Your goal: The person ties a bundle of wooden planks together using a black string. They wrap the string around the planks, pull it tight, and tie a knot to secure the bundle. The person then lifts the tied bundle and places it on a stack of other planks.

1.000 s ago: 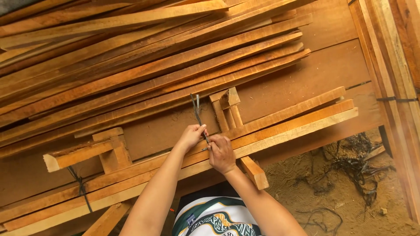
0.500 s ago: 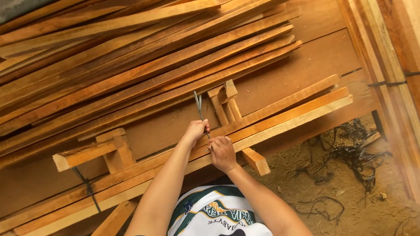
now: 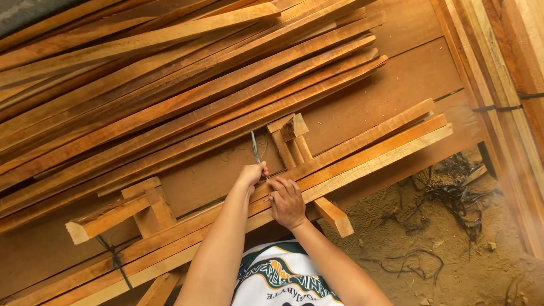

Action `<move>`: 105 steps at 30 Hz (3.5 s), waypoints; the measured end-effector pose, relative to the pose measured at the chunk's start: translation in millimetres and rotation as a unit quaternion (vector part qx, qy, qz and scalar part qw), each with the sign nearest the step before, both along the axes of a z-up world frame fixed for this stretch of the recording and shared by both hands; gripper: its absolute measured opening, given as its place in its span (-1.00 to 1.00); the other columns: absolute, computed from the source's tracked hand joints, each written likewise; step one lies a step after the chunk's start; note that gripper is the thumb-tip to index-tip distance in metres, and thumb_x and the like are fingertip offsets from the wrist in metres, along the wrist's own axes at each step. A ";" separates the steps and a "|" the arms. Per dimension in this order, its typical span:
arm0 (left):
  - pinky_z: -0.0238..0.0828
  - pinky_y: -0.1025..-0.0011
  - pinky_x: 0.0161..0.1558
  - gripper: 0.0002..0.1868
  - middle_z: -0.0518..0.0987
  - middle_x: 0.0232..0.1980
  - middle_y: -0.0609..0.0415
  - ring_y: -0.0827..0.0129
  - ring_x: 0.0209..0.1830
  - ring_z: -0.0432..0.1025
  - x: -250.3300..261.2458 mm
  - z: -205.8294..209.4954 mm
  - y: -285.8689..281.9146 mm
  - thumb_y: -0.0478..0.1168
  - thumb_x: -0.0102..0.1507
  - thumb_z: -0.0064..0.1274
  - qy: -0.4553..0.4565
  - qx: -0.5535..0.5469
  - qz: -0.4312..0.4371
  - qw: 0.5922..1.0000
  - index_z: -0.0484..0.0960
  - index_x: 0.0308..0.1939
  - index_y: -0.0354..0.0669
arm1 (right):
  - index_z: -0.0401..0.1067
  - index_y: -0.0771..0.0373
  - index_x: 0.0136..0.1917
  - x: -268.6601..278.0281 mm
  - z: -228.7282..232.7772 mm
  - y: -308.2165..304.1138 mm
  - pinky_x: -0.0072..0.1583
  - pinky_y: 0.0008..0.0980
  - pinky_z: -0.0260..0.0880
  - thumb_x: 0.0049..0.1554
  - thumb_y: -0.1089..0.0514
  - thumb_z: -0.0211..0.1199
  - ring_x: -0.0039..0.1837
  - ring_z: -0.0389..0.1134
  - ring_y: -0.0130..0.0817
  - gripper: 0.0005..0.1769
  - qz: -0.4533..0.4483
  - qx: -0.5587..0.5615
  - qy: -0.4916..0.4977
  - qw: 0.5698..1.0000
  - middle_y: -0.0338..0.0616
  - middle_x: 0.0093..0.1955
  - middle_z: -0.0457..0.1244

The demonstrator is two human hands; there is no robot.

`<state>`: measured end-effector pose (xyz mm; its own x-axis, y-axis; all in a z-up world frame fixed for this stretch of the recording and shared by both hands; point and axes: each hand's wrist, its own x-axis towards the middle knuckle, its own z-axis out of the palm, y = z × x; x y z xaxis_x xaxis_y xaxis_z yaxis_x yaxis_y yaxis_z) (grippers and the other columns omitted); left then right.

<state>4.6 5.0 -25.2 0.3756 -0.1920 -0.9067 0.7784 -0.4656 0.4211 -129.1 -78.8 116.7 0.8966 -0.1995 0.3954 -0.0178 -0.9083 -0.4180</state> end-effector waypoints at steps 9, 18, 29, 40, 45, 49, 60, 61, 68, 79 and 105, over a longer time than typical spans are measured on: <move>0.34 0.48 -0.51 -0.65 0.59 -0.61 0.15 0.37 -0.60 0.53 -0.7 -24.6 -1.9 -0.01 0.32 0.04 -0.015 0.037 0.016 0.999 0.69 -0.48 -0.05 | 0.27 0.12 -0.18 3.8 10.9 1.5 0.43 -0.11 0.07 0.38 -0.03 -0.18 0.39 0.29 -0.19 -0.62 -0.007 0.031 0.026 0.999 -0.28 0.28 0.32; 0.23 0.50 -0.44 -0.66 0.60 -0.55 0.26 0.46 -0.46 0.48 1.6 15.6 -5.3 0.04 0.31 0.02 -0.041 0.059 -0.016 0.997 0.71 -0.42 -0.03 | 0.10 -0.05 -0.35 -2.9 -25.3 -6.5 0.11 -0.34 0.20 0.19 -0.12 0.30 -0.08 0.30 -0.39 -0.54 -0.078 0.061 0.096 0.990 -0.48 -0.32 0.10; 0.36 0.52 -0.42 -0.67 0.61 -0.61 0.33 0.43 -0.46 0.52 -0.4 5.3 -12.2 0.12 0.24 0.06 -0.069 0.096 -0.046 0.992 0.76 -0.47 0.10 | 0.51 0.14 -0.23 10.2 8.0 -24.4 -0.10 -0.14 0.51 0.11 0.08 0.28 -0.15 0.47 -0.07 -0.86 -0.017 0.056 0.366 0.929 -0.09 -0.34 0.34; 0.38 0.50 -0.36 -0.68 0.60 -0.62 0.36 0.37 -0.45 0.50 -4.8 1.8 -17.5 0.18 0.19 0.04 -0.097 0.121 -0.070 0.985 0.77 -0.49 0.23 | 0.55 0.33 -0.13 33.0 52.0 -17.6 0.05 -0.01 0.51 0.09 -0.25 0.33 0.02 0.50 0.10 -0.47 -0.027 0.048 0.492 0.869 0.16 -0.17 0.40; 0.35 0.49 -0.47 -0.69 0.59 -0.62 0.31 0.45 -0.50 0.49 -1.1 4.0 -14.8 0.08 0.23 0.05 -0.083 0.078 -0.036 0.993 0.75 -0.47 0.09 | 0.56 0.33 -0.21 36.5 20.5 -31.1 0.02 0.05 0.54 0.10 0.06 0.31 -0.02 0.49 0.19 -0.74 -0.009 0.095 0.480 0.872 0.18 -0.24 0.37; 0.35 0.50 -0.48 -0.69 0.60 -0.62 0.30 0.44 -0.52 0.50 0.7 10.8 -13.0 0.07 0.23 0.05 -0.085 0.068 -0.030 0.994 0.75 -0.48 0.09 | 0.61 0.30 -0.17 43.3 41.4 -35.4 0.05 -0.02 0.53 0.14 0.07 0.27 0.00 0.50 0.16 -0.75 -0.003 0.128 0.498 0.858 0.16 -0.20 0.40; 0.33 0.49 -0.29 -0.71 0.56 -0.47 0.36 0.50 -0.45 0.49 17.9 5.6 -4.6 0.10 0.36 -0.12 0.072 -0.001 -0.019 0.997 0.59 -0.31 0.13 | 0.44 0.27 -0.29 44.3 47.0 -21.0 0.04 -0.01 0.43 0.27 -0.16 0.03 -0.01 0.43 0.13 -0.48 -0.088 0.250 0.412 0.872 0.17 -0.28 0.33; 0.33 0.49 -0.29 -0.71 0.56 -0.47 0.36 0.50 -0.45 0.49 19.2 16.5 -3.0 0.10 0.36 -0.12 0.071 -0.001 -0.018 0.997 0.59 -0.31 0.13 | 0.44 0.27 -0.29 40.0 43.5 -19.8 0.04 -0.01 0.43 0.27 -0.16 0.03 -0.01 0.43 0.13 -0.48 -0.088 0.250 0.412 0.872 0.17 -0.28 0.33; 0.22 0.42 -0.35 -0.66 0.60 -0.52 0.33 0.46 -0.49 0.48 8.5 -14.2 -10.1 0.11 0.34 -0.08 0.041 -0.004 -0.050 0.998 0.62 -0.41 0.11 | 0.49 0.14 -0.18 19.1 27.2 -21.0 0.47 0.29 -0.05 0.31 -0.03 0.14 0.38 0.32 -0.13 -0.69 -0.037 0.079 0.177 0.980 -0.25 0.11 0.43; 0.22 0.57 -0.44 -0.67 0.62 -0.58 0.23 0.47 -0.51 0.50 3.3 -14.2 -0.5 0.07 0.28 0.05 -0.060 0.036 0.010 0.998 0.73 -0.50 0.08 | 0.30 -0.04 -0.27 25.6 -20.2 -23.2 0.26 -0.24 0.12 0.32 -0.09 0.07 -0.02 0.32 -0.41 -0.68 -0.062 -0.039 0.065 0.995 -0.40 -0.28 0.22; -0.01 0.45 -0.51 -0.68 0.53 -0.61 0.28 0.44 -0.59 0.45 -2.6 -8.3 -4.5 0.06 0.32 0.01 0.019 0.017 0.059 0.998 0.65 -0.44 0.06 | 0.37 0.03 -0.29 -6.3 -1.3 -10.3 0.28 -0.23 0.02 0.33 0.04 0.09 0.06 0.35 -0.39 -0.67 0.045 0.191 0.044 0.980 -0.41 -0.13 0.37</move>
